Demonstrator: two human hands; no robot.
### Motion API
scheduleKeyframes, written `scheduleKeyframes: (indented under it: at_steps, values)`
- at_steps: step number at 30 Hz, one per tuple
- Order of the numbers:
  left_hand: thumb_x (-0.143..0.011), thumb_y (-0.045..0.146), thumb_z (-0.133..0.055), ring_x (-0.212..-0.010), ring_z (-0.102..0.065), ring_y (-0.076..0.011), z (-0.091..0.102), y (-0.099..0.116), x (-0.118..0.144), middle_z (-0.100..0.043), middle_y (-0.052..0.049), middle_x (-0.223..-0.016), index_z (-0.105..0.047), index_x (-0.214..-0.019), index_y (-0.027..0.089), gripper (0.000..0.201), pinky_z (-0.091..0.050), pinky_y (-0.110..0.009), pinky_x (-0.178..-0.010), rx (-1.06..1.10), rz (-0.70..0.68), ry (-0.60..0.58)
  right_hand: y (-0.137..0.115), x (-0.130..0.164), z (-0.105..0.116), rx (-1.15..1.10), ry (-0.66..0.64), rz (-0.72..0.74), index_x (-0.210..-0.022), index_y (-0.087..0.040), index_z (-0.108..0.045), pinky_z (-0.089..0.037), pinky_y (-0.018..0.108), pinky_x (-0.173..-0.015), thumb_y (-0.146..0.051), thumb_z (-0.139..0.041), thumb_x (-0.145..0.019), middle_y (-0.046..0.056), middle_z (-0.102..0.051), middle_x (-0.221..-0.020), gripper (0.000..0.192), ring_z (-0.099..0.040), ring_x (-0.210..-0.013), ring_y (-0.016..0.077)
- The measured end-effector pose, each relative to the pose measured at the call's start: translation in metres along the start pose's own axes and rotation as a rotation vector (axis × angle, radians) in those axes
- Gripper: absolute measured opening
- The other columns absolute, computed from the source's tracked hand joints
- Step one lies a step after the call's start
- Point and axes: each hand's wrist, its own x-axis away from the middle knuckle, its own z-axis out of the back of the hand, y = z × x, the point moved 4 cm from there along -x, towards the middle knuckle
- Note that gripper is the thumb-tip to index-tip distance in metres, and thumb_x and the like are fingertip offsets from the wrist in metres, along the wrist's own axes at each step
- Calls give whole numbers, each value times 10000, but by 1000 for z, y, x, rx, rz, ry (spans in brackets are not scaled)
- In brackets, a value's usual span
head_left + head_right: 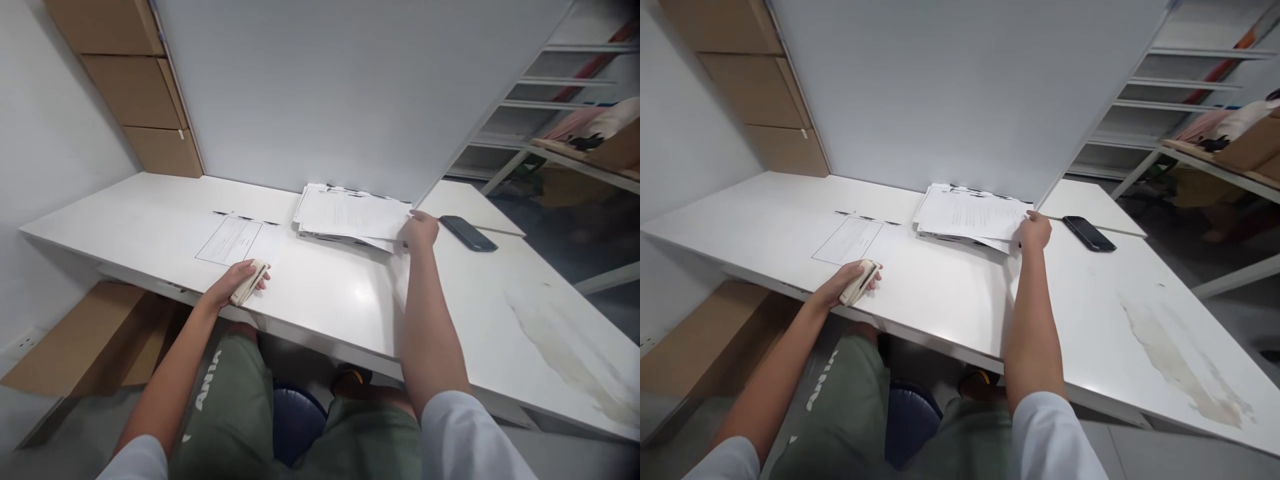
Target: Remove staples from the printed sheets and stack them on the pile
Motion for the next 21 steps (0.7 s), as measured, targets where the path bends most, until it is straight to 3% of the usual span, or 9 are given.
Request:
scheduleKeyframes:
  at_steps: [4, 7, 10, 11, 14, 16, 18, 21]
  values:
    - [-785, 571, -683, -684, -619, -187, -1, -1, 0, -679, -112, -793, -677, -1042, 110, 528, -455, -249, -576, -15, -2, 16, -14, 23, -11, 80, 116, 120, -787, -190, -603, -229, 636, -1042, -82, -520, -745, 208, -552, -1181, 142, -376, -1281, 413]
    - [-798, 545, -682, -673, -592, -165, 0, -1, 1, -657, -90, -778, -664, -1046, 110, 500, -444, -237, -576, 5, -5, 14, -46, 66, -44, 80, 40, 345, -927, -154, -653, -193, 627, -1104, -106, -490, -790, 229, -533, -1325, 219, -374, -1319, 382]
    - [-784, 548, -698, -617, -535, -132, 0, -1, 1, -610, -56, -727, -652, -1028, 116, 499, -407, -215, -531, 78, 0, -7, -81, 138, -94, 49, -193, 573, -981, -207, -676, -323, 515, -1110, -182, -503, -837, 107, -645, -1267, 227, -499, -1271, 288]
    - [-780, 561, -698, -589, -510, -118, 0, -2, 1, -593, -45, -714, -646, -1019, 118, 507, -390, -209, -511, 105, 2, -15, -92, 167, -113, 45, -392, 682, -1056, -202, -667, -325, 516, -1116, -226, -488, -875, 113, -629, -1316, 256, -492, -1298, 287]
    - [-773, 613, -691, -524, -444, -81, 0, -1, 1, -560, -20, -715, -622, -997, 134, 534, -345, -195, -474, 171, 1, -35, -113, 241, -153, 149, -885, 776, -1404, -145, -487, -269, 521, -1166, -479, -505, -918, 176, -422, -1532, 591, -357, -1437, 319]
    - [-784, 626, -680, -516, -426, -76, -2, 1, 1, -541, -9, -702, -608, -986, 146, 526, -335, -188, -471, 182, 7, -52, -121, 268, -162, 270, -1117, 771, -1492, -132, -381, -214, 532, -1190, -584, -517, -900, 184, -328, -1580, 757, -288, -1473, 339]
    - [-800, 613, -675, -526, -420, -81, -2, 4, 1, -522, -2, -671, -602, -968, 155, 493, -340, -184, -477, 180, 17, -54, -127, 273, -161, 356, -1190, 747, -1501, -131, -374, -191, 530, -1198, -592, -521, -907, 173, -326, -1582, 765, -268, -1481, 337]
    - [-747, 579, -750, -538, -411, -86, 3, 4, 0, -516, -1, -672, -603, -925, 165, 474, -372, -188, -494, 246, 84, 14, -138, 260, -154, 394, -1051, 742, -1465, -118, -424, -262, 494, -1170, -521, -538, -931, 171, -496, -1478, 679, -357, -1436, 311]
